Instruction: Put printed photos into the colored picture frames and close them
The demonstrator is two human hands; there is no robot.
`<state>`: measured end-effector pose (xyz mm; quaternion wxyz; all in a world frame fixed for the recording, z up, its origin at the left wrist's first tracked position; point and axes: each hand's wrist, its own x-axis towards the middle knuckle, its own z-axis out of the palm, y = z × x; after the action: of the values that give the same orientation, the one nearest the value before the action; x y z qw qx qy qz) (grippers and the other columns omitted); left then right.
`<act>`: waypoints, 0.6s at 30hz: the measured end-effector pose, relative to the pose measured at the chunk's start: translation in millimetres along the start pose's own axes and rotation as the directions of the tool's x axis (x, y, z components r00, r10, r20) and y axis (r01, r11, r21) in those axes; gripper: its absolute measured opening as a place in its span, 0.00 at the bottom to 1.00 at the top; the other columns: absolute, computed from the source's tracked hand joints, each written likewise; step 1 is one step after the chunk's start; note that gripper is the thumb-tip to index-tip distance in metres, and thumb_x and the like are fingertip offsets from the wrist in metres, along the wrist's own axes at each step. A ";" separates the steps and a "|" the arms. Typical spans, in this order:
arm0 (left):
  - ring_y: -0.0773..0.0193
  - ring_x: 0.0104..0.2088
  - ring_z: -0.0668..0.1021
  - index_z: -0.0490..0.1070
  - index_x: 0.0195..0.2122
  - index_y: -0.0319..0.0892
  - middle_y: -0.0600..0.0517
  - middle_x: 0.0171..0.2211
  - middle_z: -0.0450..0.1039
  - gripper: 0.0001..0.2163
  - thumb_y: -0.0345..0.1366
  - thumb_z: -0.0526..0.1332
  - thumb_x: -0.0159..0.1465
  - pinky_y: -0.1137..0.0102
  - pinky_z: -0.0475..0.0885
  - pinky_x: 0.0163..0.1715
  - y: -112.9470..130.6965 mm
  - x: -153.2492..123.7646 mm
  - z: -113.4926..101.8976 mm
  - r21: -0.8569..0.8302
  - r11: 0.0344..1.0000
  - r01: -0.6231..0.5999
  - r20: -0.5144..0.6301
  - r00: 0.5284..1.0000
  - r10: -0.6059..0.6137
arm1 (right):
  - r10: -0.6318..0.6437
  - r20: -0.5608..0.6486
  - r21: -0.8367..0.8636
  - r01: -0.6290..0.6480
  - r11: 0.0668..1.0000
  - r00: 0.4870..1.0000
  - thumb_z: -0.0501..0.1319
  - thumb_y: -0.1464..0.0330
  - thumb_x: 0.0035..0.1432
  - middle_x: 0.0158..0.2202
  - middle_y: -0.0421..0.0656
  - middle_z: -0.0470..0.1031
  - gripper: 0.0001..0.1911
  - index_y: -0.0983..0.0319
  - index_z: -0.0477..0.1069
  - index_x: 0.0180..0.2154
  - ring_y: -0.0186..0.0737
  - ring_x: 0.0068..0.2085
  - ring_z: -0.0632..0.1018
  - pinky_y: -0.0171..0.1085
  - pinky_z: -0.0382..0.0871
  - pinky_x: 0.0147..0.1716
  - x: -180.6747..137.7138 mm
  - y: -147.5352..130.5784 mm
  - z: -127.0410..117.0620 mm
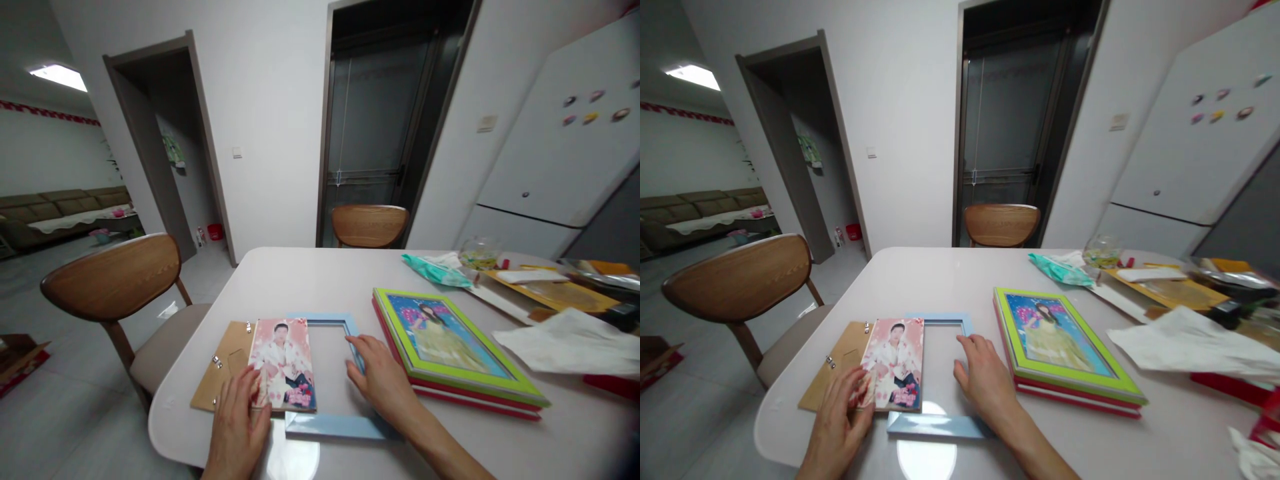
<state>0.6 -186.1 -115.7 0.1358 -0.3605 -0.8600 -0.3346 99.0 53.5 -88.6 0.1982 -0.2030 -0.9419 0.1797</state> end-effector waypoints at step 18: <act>0.57 0.50 0.67 0.61 0.49 0.40 0.47 0.47 0.67 0.17 0.36 0.51 0.58 0.61 0.58 0.52 63.1 39.8 8.0 -0.762 0.626 0.165 -0.137 0.904 -0.405 | 0.048 0.079 0.895 -0.092 0.436 0.996 0.53 0.62 0.51 0.42 0.47 0.67 0.23 0.64 0.59 0.48 0.37 0.39 0.71 0.36 0.66 0.37 18.3 -93.3 10.9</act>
<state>17.5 -127.1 -72.5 0.0510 -0.1875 -0.6678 -0.7185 49.8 -20.6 -53.4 0.2485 -0.1021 -0.6986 0.6632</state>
